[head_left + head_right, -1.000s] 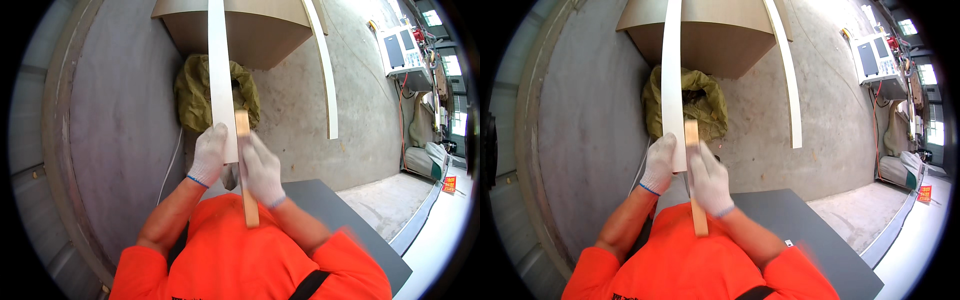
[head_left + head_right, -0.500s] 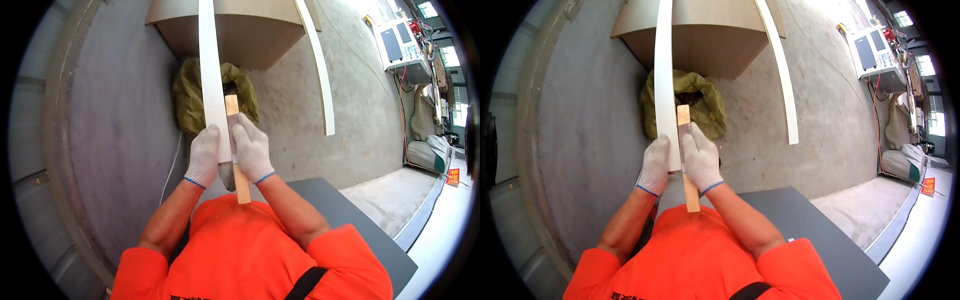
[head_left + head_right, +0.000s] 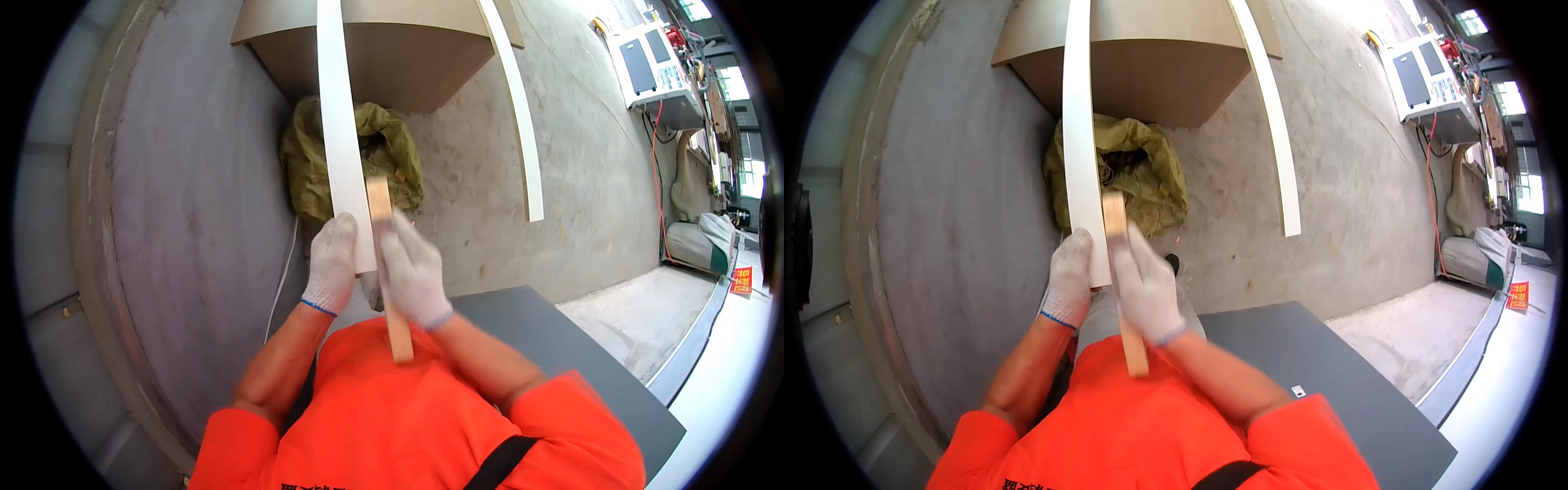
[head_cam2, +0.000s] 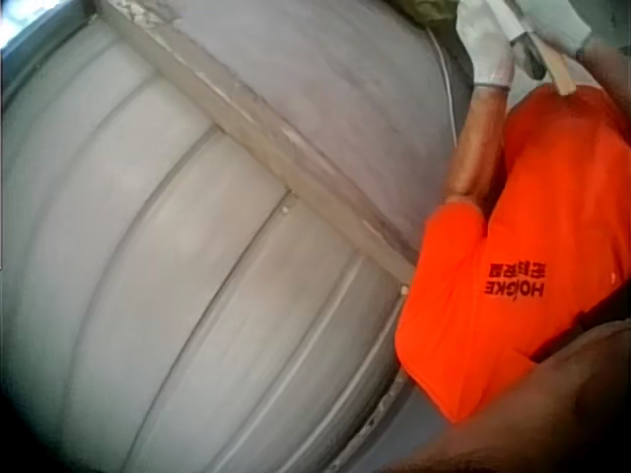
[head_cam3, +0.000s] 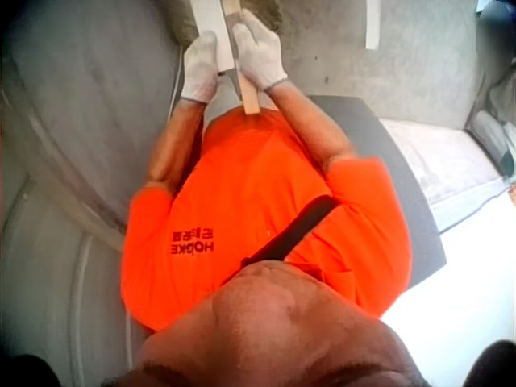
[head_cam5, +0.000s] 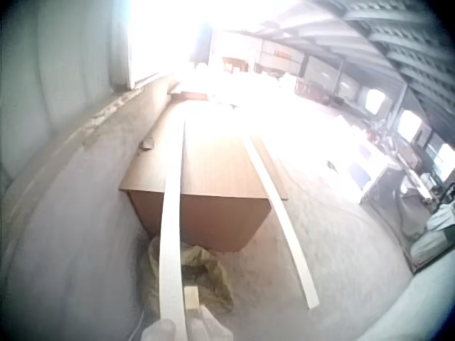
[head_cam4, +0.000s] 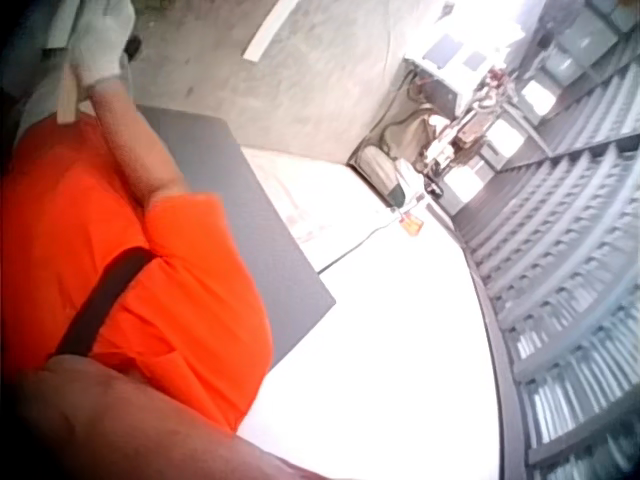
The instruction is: The person applies yellow tape to the edges of a white wooden frame, then uses a utility knife to trim the excess tape. They subsequently sand the edges of the frame using a sanding block and sandpaper to smooth the surface.
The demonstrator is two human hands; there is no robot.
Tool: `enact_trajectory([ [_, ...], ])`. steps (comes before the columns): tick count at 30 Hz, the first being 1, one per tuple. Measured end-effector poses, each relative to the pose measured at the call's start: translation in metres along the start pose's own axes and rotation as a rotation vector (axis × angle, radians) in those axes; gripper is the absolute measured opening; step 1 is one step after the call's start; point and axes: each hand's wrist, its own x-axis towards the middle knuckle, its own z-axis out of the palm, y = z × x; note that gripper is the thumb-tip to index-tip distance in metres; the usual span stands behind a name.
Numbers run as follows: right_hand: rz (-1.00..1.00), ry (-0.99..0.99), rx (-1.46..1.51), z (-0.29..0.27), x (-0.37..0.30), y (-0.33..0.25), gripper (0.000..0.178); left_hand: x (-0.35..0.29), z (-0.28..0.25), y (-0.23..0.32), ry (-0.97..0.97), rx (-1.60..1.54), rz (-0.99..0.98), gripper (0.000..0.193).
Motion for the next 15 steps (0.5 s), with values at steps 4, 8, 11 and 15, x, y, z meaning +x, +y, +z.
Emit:
enact_trajectory([
  [4,0.05,-0.011,0.016,0.009,0.011,-0.004,0.037,0.01,-0.006,-0.004,-0.012,-0.007,0.058,0.038],
  [8,0.117,-0.045,0.011,0.0,-0.009,-0.011,0.033,0.006,-0.004,-0.01,0.013,-0.022,0.039,0.037],
  [11,0.043,0.008,-0.039,0.009,0.021,0.008,0.041,0.0,-0.001,0.007,0.009,0.022,-0.013,0.038],
  [15,-0.054,0.003,-0.028,0.001,-0.016,0.004,0.044,0.005,-0.004,-0.002,0.047,0.102,0.029,0.038],
])
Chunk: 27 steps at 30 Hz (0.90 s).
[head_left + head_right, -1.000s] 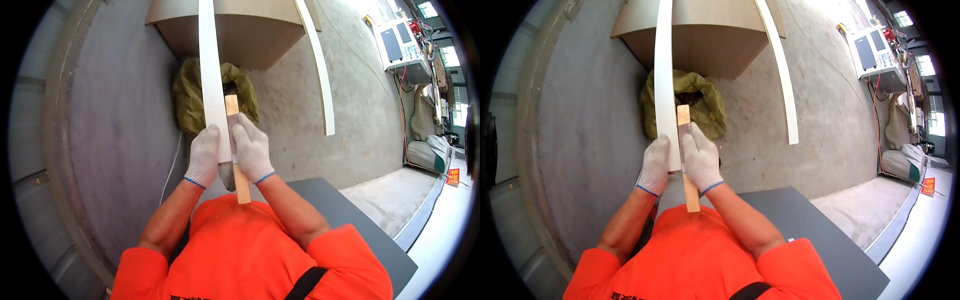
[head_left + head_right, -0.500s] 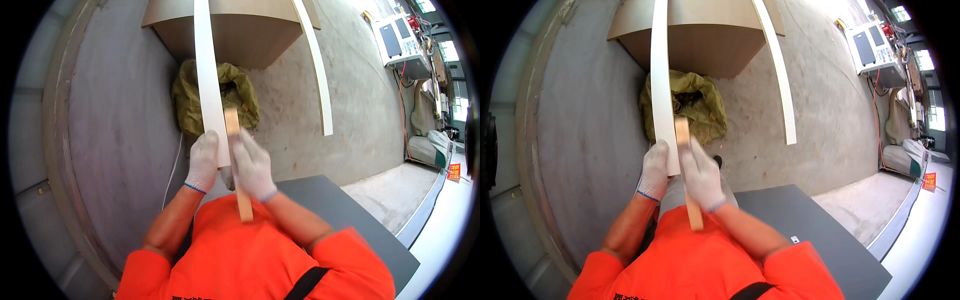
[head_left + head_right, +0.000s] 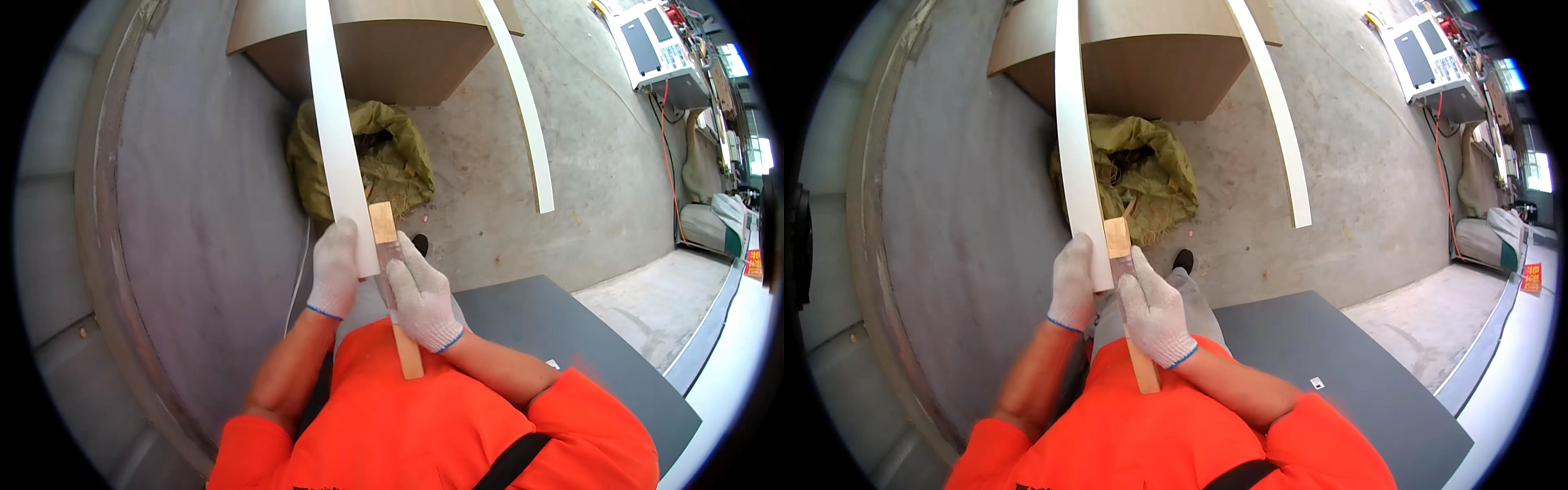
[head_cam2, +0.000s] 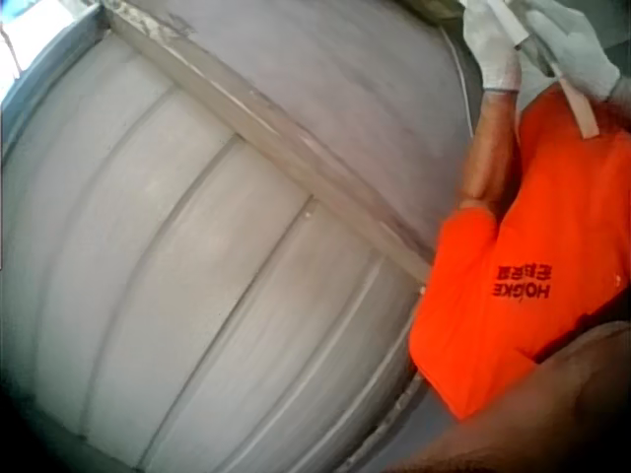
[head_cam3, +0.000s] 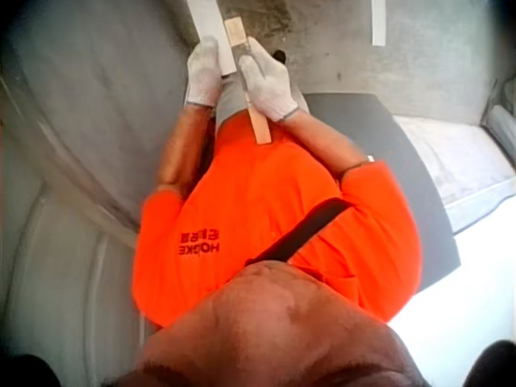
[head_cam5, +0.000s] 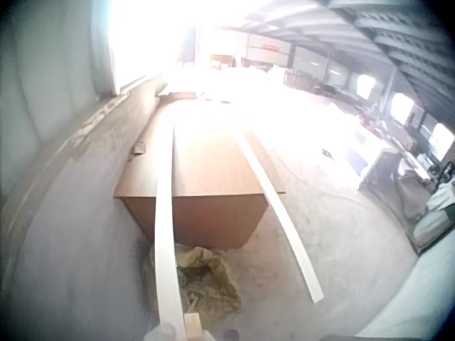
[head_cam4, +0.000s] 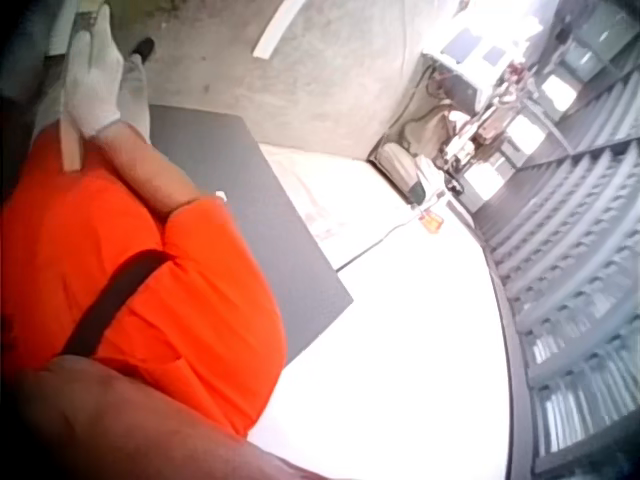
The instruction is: The person applies yellow tape to the edges of a white wooden frame, then uses a utility knife to trim the excess tape. They subsequently sand the edges of the frame using a sanding block and sandpaper to smooth the surface.
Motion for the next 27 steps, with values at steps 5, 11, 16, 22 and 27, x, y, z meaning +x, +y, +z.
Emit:
enact_trajectory([
  [5,0.066,0.07,-0.012,0.011,0.059,-0.004,0.045,-0.001,0.0,-0.004,-0.042,-0.089,-0.031,0.038],
  [11,-0.004,-0.004,0.029,0.002,0.039,-0.004,0.05,0.013,-0.003,-0.021,-0.025,-0.04,0.116,0.036],
  [16,-0.132,0.067,0.011,0.009,0.027,0.026,0.047,0.004,0.004,0.004,-0.01,-0.03,0.025,0.036],
  [22,-0.039,0.058,-0.078,0.015,0.055,0.017,0.048,0.008,-0.003,-0.01,-0.044,-0.046,0.067,0.036],
  [27,0.014,0.012,0.014,0.011,-0.01,0.019,0.047,0.017,-0.008,-0.019,0.026,-0.051,0.092,0.037],
])
